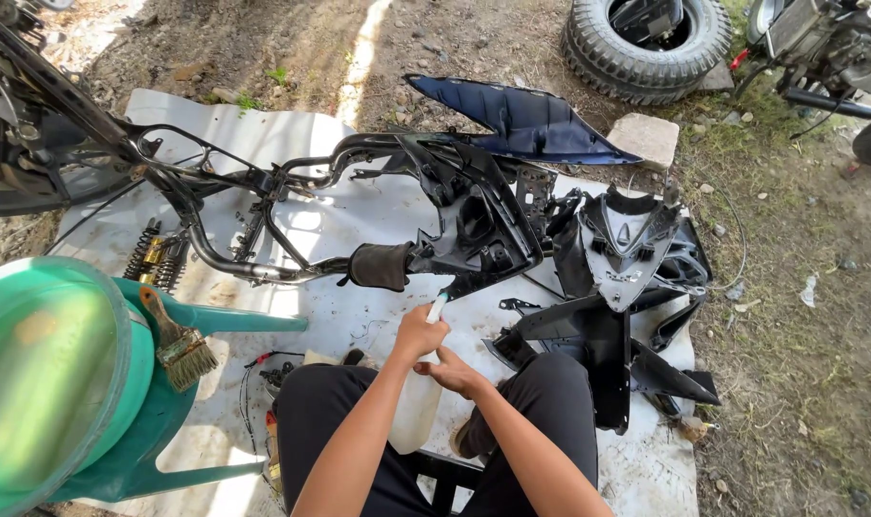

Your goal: The person pours a liquid from a white bottle onto a black motorcycle part and scrubs it with a black sponge. They continue to clean various black and blue motorcycle body panels and a metal frame laid out on a white sheet on the ground.

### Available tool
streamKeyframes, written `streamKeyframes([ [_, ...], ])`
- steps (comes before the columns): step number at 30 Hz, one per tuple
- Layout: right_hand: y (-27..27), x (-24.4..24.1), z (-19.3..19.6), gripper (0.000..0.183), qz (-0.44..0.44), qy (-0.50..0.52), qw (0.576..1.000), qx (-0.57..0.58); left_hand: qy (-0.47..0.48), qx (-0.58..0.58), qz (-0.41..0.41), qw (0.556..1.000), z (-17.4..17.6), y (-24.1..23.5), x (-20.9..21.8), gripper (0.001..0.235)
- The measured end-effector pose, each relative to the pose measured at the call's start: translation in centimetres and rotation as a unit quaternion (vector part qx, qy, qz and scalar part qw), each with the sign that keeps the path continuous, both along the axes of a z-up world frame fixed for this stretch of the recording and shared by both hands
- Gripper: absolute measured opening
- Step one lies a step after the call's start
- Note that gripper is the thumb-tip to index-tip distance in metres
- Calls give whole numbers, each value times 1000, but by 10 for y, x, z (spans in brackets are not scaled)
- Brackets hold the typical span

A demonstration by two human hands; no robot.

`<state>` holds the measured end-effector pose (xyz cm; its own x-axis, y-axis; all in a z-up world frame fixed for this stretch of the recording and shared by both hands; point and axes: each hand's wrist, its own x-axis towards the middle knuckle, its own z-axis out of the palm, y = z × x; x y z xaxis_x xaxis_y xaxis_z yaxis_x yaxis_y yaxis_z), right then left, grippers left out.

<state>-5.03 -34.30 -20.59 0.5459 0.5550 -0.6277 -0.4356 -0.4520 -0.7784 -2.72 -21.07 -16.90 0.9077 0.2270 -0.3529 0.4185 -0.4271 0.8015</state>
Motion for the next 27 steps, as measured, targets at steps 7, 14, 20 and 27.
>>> streamKeyframes([
  [7,18,37,0,110,76,-45,996,2,-48,-24,100,994,13,24,8,28],
  [14,22,97,3,97,88,-60,994,29,-50,2,111,993,38,27,54,31],
  [20,15,159,48,90,76,-82,993,-40,4,-32,123,992,119,21,111,36],
  [27,-3,169,36,75,55,-104,993,2,81,14,86,993,95,9,143,37],
])
